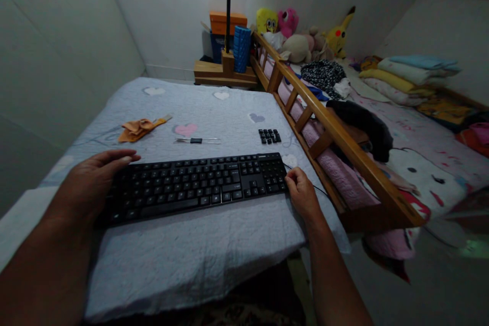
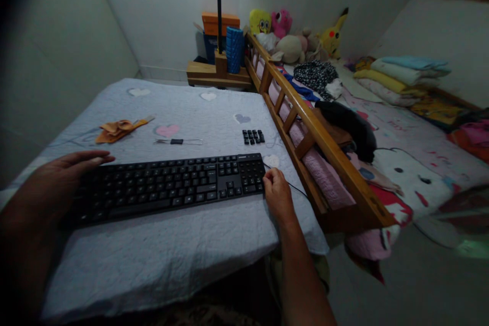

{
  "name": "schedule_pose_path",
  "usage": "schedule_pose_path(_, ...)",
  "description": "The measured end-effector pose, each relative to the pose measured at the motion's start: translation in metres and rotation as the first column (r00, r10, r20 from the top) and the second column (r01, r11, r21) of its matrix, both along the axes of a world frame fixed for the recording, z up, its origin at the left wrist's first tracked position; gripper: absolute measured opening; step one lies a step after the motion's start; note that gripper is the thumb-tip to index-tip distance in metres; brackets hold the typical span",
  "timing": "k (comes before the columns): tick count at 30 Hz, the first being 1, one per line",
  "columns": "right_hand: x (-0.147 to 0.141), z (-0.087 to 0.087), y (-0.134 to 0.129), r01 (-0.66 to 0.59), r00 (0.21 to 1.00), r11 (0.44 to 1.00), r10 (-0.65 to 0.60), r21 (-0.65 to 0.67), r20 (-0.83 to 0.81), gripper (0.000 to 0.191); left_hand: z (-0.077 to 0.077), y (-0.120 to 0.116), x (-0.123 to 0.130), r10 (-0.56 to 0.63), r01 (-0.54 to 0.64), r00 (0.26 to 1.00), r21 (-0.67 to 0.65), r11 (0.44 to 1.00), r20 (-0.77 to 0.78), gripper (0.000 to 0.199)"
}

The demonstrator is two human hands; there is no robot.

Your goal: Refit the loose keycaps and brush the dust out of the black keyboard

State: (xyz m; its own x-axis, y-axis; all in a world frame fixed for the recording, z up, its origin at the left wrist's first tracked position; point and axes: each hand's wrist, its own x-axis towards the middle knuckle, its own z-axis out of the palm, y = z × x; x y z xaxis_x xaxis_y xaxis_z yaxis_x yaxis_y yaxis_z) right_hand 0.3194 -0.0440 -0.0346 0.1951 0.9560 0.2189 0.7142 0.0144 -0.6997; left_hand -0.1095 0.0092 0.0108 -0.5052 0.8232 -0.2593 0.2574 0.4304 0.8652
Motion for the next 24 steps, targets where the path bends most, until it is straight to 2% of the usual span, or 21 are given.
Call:
schedule_pose_path(7,0.0001,-0.0005,0.0005,-0.012,1.0,1.0,0.012,-0.002,-0.002,0.01,0.0075,-0.0023,0.0054,0.009,-0.009,1.0,0.01,1.0,-0.03,0.048)
schedule_pose_path(16,-0.0033,-0.002,0.0,0.003,0.999,0.999,-0.004,0.032,0.04,0.009,0.0083,-0.0017,0.0066,-0.008,0.008,0.995,0.001,1.0,-0.099,0.044)
schedule_pose_path(24,-0.0022,-0.0042,-0.0018,0.026,1.0,0.999,-0.025,0.045,-0.009,0.01,0.0054,-0.0014,0.0042,-0.002,0.002,0.999,0.009,1.0,-0.033,0.046)
